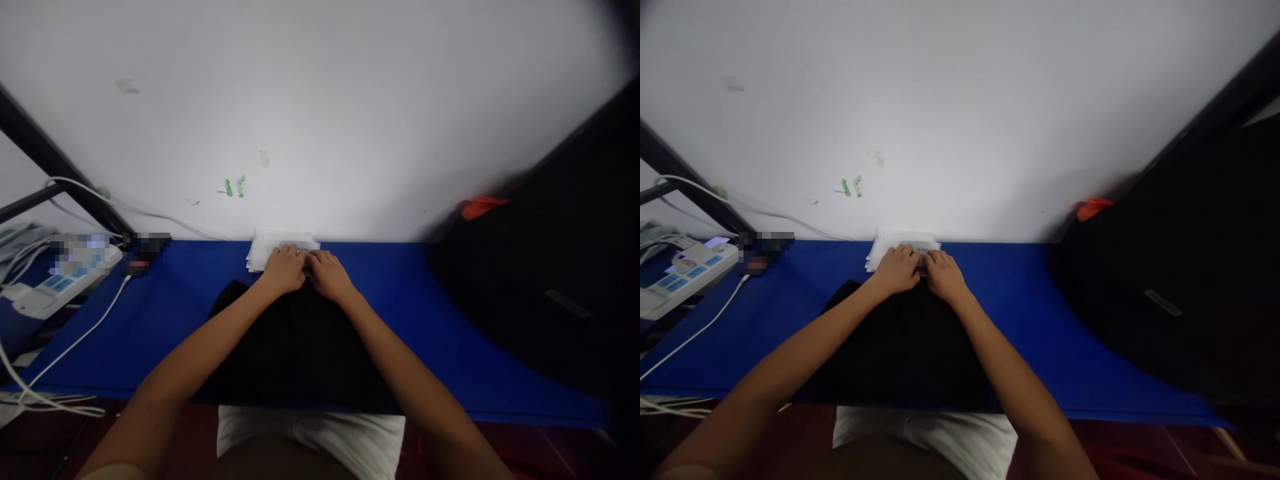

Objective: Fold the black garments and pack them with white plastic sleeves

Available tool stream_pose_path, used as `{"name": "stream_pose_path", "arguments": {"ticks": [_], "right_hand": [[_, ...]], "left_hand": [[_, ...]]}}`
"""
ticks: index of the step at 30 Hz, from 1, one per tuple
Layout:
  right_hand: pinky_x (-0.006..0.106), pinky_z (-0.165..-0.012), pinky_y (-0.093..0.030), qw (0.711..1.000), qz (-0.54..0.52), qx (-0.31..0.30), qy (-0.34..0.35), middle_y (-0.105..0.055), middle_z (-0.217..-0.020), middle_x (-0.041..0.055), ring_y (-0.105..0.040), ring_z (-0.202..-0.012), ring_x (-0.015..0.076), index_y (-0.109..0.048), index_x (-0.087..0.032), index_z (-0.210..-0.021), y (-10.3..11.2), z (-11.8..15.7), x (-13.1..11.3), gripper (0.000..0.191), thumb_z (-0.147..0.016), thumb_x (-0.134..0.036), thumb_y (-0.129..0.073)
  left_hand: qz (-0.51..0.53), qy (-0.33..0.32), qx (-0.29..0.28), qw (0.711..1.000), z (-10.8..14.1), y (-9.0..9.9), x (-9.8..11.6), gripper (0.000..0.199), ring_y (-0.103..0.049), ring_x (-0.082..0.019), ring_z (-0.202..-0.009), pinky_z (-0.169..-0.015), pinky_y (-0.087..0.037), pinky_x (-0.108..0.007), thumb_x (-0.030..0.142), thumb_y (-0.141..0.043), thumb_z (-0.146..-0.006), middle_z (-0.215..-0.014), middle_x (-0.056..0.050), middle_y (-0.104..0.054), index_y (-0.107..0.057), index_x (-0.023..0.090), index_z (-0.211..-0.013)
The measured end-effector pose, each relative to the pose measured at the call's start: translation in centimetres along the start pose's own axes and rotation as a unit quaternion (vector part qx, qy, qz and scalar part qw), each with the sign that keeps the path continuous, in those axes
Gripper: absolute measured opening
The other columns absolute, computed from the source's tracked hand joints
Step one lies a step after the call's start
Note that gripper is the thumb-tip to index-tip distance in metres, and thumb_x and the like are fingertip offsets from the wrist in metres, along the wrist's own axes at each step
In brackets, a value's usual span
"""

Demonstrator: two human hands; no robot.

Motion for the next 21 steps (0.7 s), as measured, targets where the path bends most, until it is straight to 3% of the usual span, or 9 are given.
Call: {"name": "stream_pose_path", "arguments": {"ticks": [5,9,14,17,21], "right_hand": [[0.037,-0.084,-0.046,0.996,-0.003,0.031,-0.079,-0.058,-0.111,0.0187,-0.052,-0.101,0.0297,-0.058,-0.009,-0.112,0.1,0.4,0.2,0.029,-0.084,-0.011,-0.052],[0.035,-0.08,-0.049,0.994,-0.019,0.054,-0.095,-0.059,-0.107,0.0165,-0.053,-0.101,0.0279,-0.06,-0.013,-0.108,0.0,0.5,0.4,0.021,-0.09,-0.014,-0.048],[0.033,-0.086,-0.05,0.991,-0.09,0.095,-0.035,-0.061,-0.107,0.0118,-0.057,-0.101,0.0219,-0.058,-0.017,-0.114,-0.6,0.6,0.6,0.033,-0.09,-0.004,-0.039],[0.035,-0.083,-0.052,0.977,-0.165,0.133,0.025,-0.064,-0.101,0.0114,-0.06,-0.095,0.0226,-0.057,-0.018,-0.115,-1.0,0.8,0.4,0.032,-0.091,-0.007,-0.039],[0.037,-0.082,-0.052,0.966,-0.205,0.156,0.024,-0.067,-0.099,0.0109,-0.063,-0.093,0.0236,-0.058,-0.019,-0.112,-1.4,0.9,0.4,0.027,-0.092,-0.012,-0.041]], "left_hand": [[0.012,0.03,0.056,0.998,1.0,-1.8,-1.1,0.033,-0.054,-0.032,-0.106,-0.089,-0.043,-0.045,0.042,-0.055,-0.09,-0.112,-0.015,-0.06,-0.06,0.014,-0.107],[0.038,0.027,0.128,0.991,1.4,-2.8,-1.6,0.025,-0.055,-0.029,-0.103,-0.087,-0.043,-0.042,0.037,-0.056,-0.092,-0.11,-0.011,-0.062,-0.06,0.017,-0.107],[0.068,-0.022,0.226,0.972,1.6,-2.8,-1.5,0.018,-0.056,-0.027,-0.099,-0.085,-0.044,-0.04,0.025,-0.056,-0.091,-0.105,-0.01,-0.064,-0.062,0.017,-0.106],[0.069,-0.055,0.233,0.969,1.7,-2.9,-1.3,0.015,-0.057,-0.026,-0.097,-0.086,-0.045,-0.039,0.022,-0.054,-0.092,-0.102,-0.009,-0.065,-0.064,0.017,-0.103],[0.063,-0.072,0.228,0.969,1.7,-2.9,-1.0,0.014,-0.058,-0.024,-0.095,-0.085,-0.044,-0.038,0.022,-0.052,-0.094,-0.1,-0.008,-0.067,-0.065,0.017,-0.099]]}}
Point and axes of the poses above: each hand's wrist, its own z-axis away from the middle knuckle, its own y-axis out of the back of the hand, x = y × z, the point moved 3 cm from there along -z, towards the middle knuckle
